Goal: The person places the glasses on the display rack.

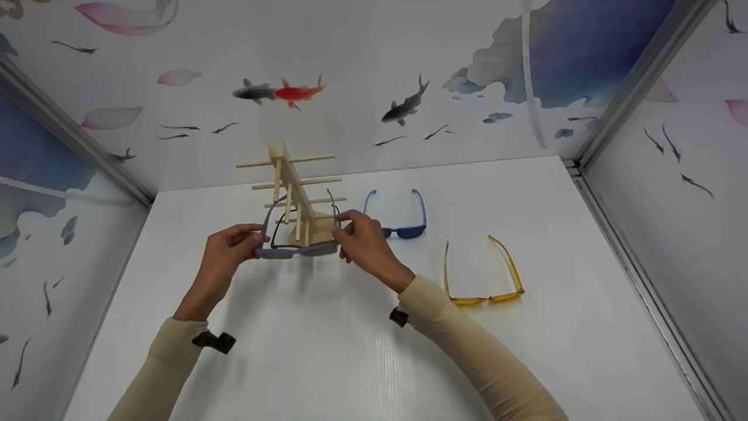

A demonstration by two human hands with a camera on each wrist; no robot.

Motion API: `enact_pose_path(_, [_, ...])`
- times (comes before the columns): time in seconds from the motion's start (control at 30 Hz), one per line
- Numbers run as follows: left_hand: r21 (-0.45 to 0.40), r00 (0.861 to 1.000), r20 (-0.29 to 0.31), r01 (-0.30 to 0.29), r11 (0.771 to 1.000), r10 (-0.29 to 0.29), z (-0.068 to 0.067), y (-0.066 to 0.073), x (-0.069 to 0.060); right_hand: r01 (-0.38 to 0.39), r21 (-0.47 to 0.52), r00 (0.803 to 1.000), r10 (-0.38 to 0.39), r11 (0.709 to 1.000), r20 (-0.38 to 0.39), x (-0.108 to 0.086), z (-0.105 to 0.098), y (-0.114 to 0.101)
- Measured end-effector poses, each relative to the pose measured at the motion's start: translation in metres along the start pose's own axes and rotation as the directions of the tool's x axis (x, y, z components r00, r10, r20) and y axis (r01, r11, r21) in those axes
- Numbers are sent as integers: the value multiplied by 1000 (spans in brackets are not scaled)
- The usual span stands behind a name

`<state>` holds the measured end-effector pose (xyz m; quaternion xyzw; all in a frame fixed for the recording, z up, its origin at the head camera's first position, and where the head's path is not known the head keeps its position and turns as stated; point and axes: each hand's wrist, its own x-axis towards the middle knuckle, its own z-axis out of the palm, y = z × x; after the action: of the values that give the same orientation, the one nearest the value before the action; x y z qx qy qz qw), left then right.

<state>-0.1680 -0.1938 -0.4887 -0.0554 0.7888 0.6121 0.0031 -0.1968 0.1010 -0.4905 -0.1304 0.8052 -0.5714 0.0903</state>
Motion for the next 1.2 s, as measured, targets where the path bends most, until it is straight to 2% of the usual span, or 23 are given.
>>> enact_pose_path(0.37, [-10,1000,1,1,1000,-1,-2,3,10,-9,20,1000,9,1000,-2,10,-2,-5])
enact_pose_path(0.83, [8,1000,4,20,1000,-20,-1,5,24,-3,50,1000,4,999,-4,20,-6,-3])
enact_pose_path(1.2, [-1,1000,26,8,1000,-8,-1,4,33,-24,63,1000,24,998,-8,26,-6,2])
